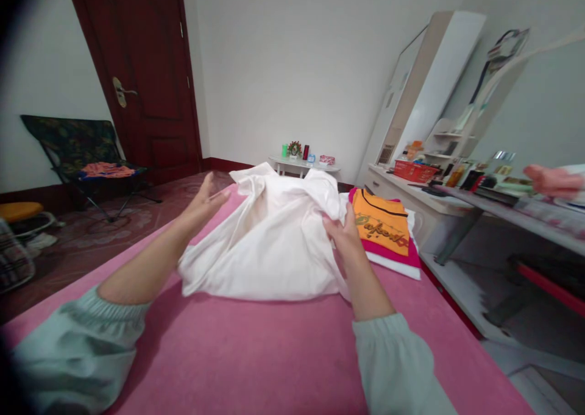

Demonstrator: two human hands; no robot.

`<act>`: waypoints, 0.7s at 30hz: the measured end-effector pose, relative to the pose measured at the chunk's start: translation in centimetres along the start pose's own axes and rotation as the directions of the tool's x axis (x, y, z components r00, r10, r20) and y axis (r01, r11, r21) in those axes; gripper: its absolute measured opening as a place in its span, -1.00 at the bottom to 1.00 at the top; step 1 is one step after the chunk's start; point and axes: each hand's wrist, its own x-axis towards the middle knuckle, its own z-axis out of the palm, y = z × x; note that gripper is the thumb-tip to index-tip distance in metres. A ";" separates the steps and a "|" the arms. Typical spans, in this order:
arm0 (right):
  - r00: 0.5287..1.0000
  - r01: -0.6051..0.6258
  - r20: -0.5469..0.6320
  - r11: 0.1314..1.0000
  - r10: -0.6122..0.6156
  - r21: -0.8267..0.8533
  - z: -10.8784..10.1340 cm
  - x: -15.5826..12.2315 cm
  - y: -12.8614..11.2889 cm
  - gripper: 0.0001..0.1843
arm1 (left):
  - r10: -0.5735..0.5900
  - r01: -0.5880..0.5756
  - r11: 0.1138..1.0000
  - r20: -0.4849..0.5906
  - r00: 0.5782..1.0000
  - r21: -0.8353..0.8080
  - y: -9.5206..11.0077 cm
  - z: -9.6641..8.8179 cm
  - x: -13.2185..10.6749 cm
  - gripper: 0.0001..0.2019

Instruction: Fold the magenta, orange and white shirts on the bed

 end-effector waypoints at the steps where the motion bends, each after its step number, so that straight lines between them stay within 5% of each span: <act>1: 0.997 0.000 -0.081 0.999 -0.004 -0.045 0.2 0.5 1.6 -0.18 | -0.021 0.025 0.998 -0.052 0.998 0.065 -1.7 0.1 0.5 -0.25; 4: 0.995 -0.033 -0.095 0.967 0.009 -0.254 0.0 1.3 5.3 -0.04 | -0.024 0.037 0.952 -0.046 0.999 0.305 -5.3 0.0 1.4 -0.27; 9: 0.989 -0.067 0.076 0.835 0.129 -0.546 -1.4 1.7 8.4 -0.24 | 0.038 -0.103 0.833 0.129 0.991 0.544 -7.1 0.1 1.5 -0.45; 15: 0.988 0.004 0.098 0.625 0.116 -0.781 -3.2 1.1 11.6 -0.51 | -0.221 -0.195 0.636 0.419 0.881 0.747 -10.4 1.0 -0.6 -0.28; 21: 0.997 0.009 0.052 0.581 0.057 -0.814 -2.7 -0.1 12.2 -0.68 | -0.328 -0.215 0.489 0.407 0.852 0.845 -10.9 1.9 -2.0 -0.24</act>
